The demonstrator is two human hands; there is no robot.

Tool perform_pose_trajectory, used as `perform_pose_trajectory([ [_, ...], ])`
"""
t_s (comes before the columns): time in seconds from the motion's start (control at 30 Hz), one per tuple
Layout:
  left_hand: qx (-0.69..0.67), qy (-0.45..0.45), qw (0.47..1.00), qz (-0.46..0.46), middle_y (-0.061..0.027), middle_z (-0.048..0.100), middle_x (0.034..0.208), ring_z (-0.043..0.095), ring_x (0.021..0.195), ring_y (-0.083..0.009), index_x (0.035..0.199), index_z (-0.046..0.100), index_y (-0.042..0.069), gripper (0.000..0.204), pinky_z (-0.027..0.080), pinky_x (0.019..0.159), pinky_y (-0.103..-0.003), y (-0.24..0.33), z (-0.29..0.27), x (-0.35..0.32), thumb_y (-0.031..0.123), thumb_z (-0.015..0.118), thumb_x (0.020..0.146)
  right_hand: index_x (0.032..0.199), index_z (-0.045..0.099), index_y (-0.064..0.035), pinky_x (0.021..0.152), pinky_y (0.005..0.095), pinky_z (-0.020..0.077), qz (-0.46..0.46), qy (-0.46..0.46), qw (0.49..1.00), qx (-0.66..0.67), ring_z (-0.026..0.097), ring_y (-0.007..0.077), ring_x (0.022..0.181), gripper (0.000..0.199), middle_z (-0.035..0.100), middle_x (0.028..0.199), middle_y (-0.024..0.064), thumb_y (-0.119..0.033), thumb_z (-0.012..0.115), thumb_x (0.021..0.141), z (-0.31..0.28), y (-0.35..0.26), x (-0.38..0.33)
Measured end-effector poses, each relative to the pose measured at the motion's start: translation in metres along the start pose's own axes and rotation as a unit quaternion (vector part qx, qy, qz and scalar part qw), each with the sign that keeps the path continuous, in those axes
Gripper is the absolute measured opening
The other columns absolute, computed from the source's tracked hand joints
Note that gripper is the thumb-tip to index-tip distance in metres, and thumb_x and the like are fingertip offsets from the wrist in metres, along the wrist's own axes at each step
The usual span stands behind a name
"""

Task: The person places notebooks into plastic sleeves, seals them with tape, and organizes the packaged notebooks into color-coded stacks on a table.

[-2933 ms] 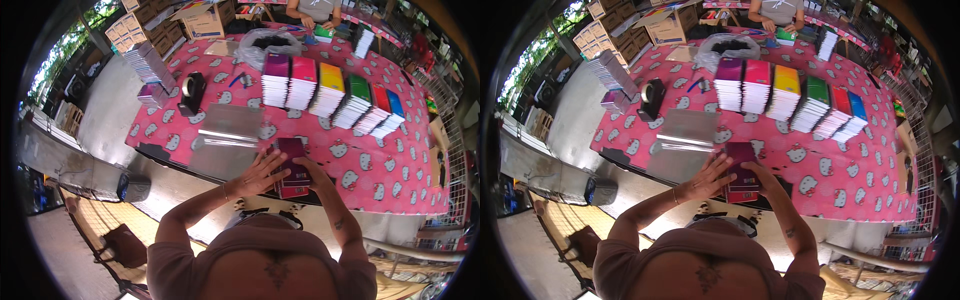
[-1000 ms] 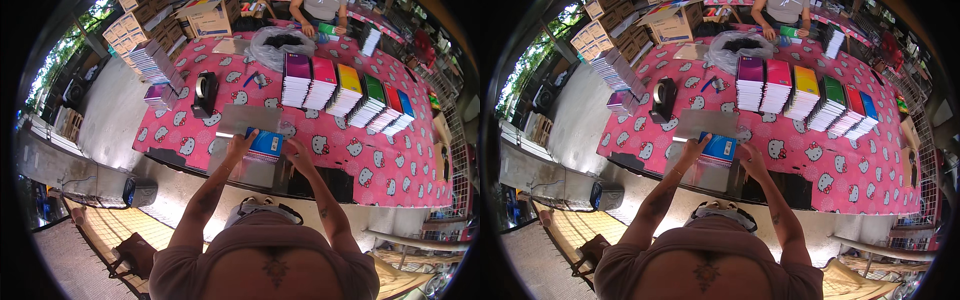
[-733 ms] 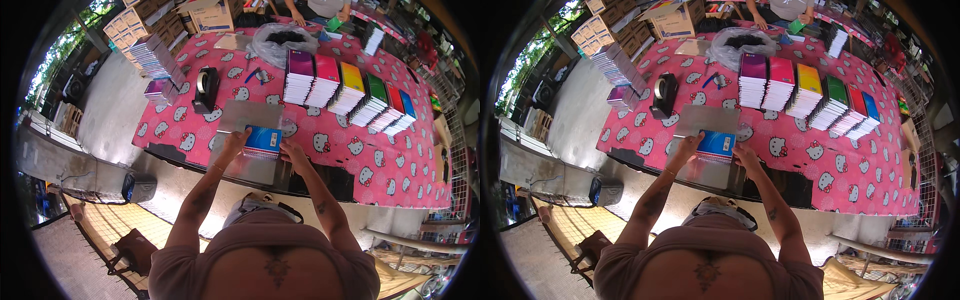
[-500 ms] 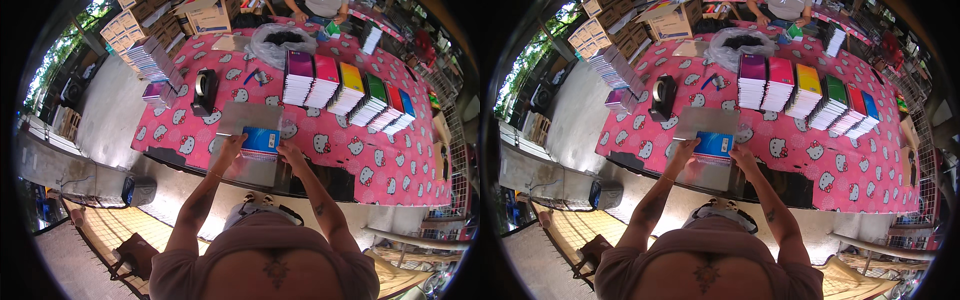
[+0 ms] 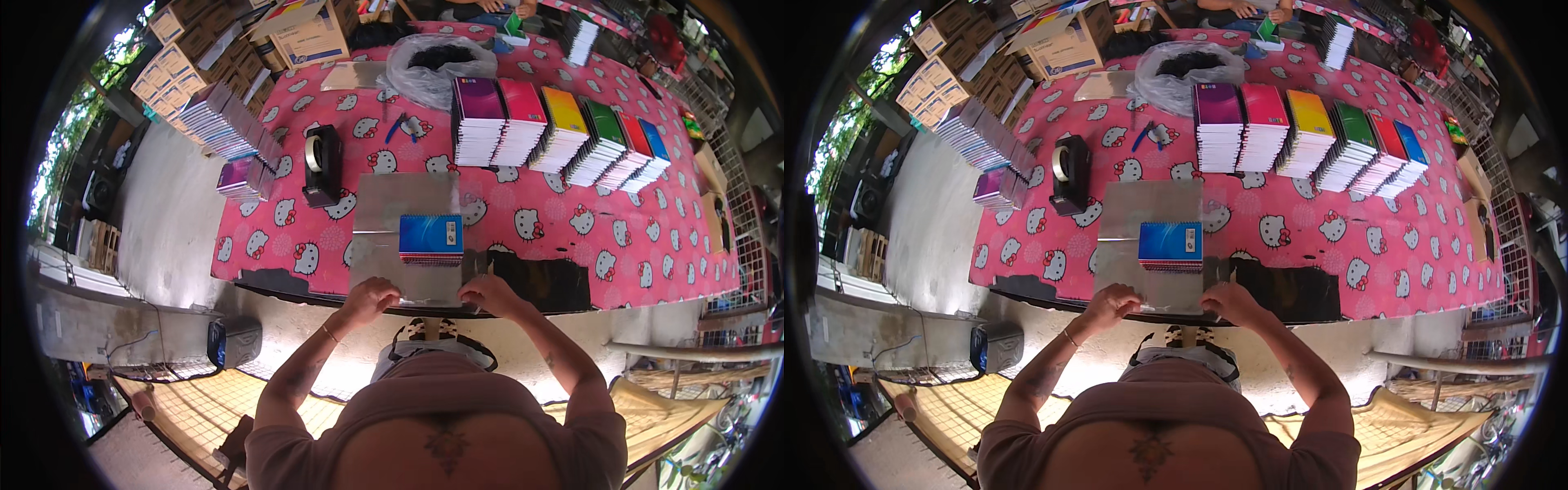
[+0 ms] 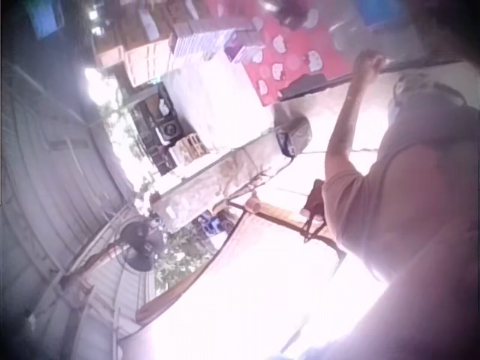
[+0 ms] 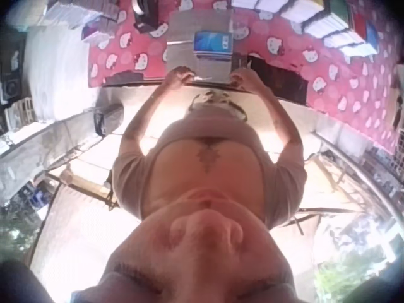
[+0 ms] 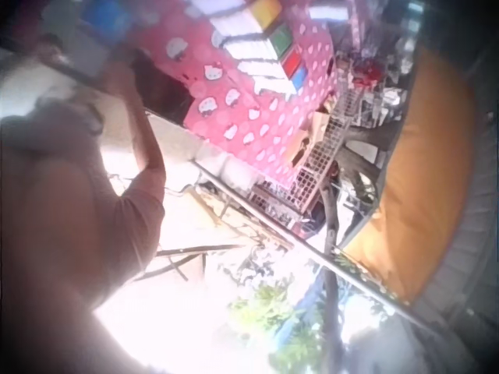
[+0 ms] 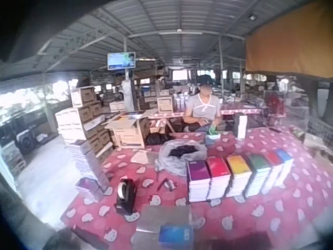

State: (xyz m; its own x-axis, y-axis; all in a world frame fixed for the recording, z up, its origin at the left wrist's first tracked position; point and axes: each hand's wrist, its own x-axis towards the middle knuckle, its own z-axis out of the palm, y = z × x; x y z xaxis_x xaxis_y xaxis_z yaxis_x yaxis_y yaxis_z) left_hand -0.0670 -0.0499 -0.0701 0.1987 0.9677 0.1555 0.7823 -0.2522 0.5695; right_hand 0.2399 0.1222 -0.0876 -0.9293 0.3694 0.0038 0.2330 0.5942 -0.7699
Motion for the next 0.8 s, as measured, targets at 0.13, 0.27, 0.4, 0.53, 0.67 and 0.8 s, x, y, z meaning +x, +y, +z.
perform_pose_trajectory([
  [0.13, -0.069, 0.021, 0.997, -0.041, -0.006, 0.068, 0.082, 0.066, 0.08, -0.0259, 0.1, 0.068, 0.008, 0.018, 0.052, 0.072, -0.037, -0.005, -0.002, 0.007, 0.008, 0.073, 0.083, 0.098, 0.066, -0.0069, 0.071, 0.0382, 0.0511, 0.063, 0.067, 0.995, 0.047, 0.067, 0.0266, 0.085, 0.017, 0.069, 0.087, 0.0117, -0.019, 0.072, 0.087, 0.004, -0.014, 0.008],
  [0.27, -0.057, 0.061, 0.995, 0.045, -0.0077, 0.068, 0.081, 0.065, 0.071, -0.0223, 0.1, 0.068, 0.006, 0.018, 0.051, 0.063, -0.035, -0.017, -0.011, 0.008, 0.001, 0.07, 0.083, 0.101, 0.065, -0.007, 0.069, 0.0402, 0.0503, 0.079, 0.043, 0.996, -0.007, 0.066, 0.0305, 0.084, 0.017, 0.067, 0.087, 0.0126, -0.018, 0.07, 0.089, -0.022, -0.049, 0.017],
  [0.4, -0.05, 0.171, 0.984, -0.03, -0.0092, 0.067, 0.079, 0.062, 0.064, -0.0179, 0.101, 0.067, 0.004, 0.016, 0.048, 0.058, -0.03, -0.012, -0.028, 0.031, 0.003, 0.07, 0.086, 0.1, 0.065, -0.0063, 0.067, 0.0426, 0.0498, 0.113, 0.19, 0.975, -0.031, 0.065, 0.0327, 0.081, 0.018, 0.064, 0.087, 0.0121, -0.017, 0.071, 0.087, -0.033, -0.049, 0.029],
  [0.53, -0.14, 0.145, 0.971, -0.125, -0.0085, 0.065, 0.075, 0.061, 0.062, -0.0154, 0.1, 0.066, 0.002, 0.011, 0.047, 0.057, -0.029, -0.021, -0.048, 0.076, 0.007, 0.068, 0.09, 0.11, 0.067, -0.0078, 0.073, 0.0423, 0.052, 0.068, 0.366, 0.919, -0.131, 0.066, 0.0286, 0.085, 0.028, 0.066, 0.098, 0.0105, -0.019, 0.073, 0.084, 0.002, -0.051, 0.056],
  [0.67, -0.161, 0.106, 0.97, -0.149, -0.0113, 0.066, 0.072, 0.065, 0.063, -0.0207, 0.096, 0.066, 0.001, 0.011, 0.05, 0.06, -0.033, -0.064, -0.051, 0.088, 0.011, 0.066, 0.091, 0.127, 0.06, -0.0097, 0.094, 0.0478, 0.0461, -0.019, 0.267, 0.912, -0.309, 0.059, 0.0267, 0.114, 0.05, 0.059, 0.123, 0.0115, -0.024, 0.075, 0.081, 0.039, -0.089, 0.082],
  [0.8, -0.087, 0.072, 0.985, -0.131, -0.0156, 0.069, 0.079, 0.069, 0.073, -0.0306, 0.094, 0.068, 0.0, 0.02, 0.054, 0.067, -0.04, -0.072, -0.061, 0.126, 0.02, 0.065, 0.092, 0.138, 0.051, -0.0093, 0.107, 0.0525, 0.036, 0.037, 0.234, 0.921, -0.309, 0.044, 0.0289, 0.131, 0.069, 0.046, 0.139, 0.0114, -0.03, 0.077, 0.077, 0.044, -0.089, 0.08],
])
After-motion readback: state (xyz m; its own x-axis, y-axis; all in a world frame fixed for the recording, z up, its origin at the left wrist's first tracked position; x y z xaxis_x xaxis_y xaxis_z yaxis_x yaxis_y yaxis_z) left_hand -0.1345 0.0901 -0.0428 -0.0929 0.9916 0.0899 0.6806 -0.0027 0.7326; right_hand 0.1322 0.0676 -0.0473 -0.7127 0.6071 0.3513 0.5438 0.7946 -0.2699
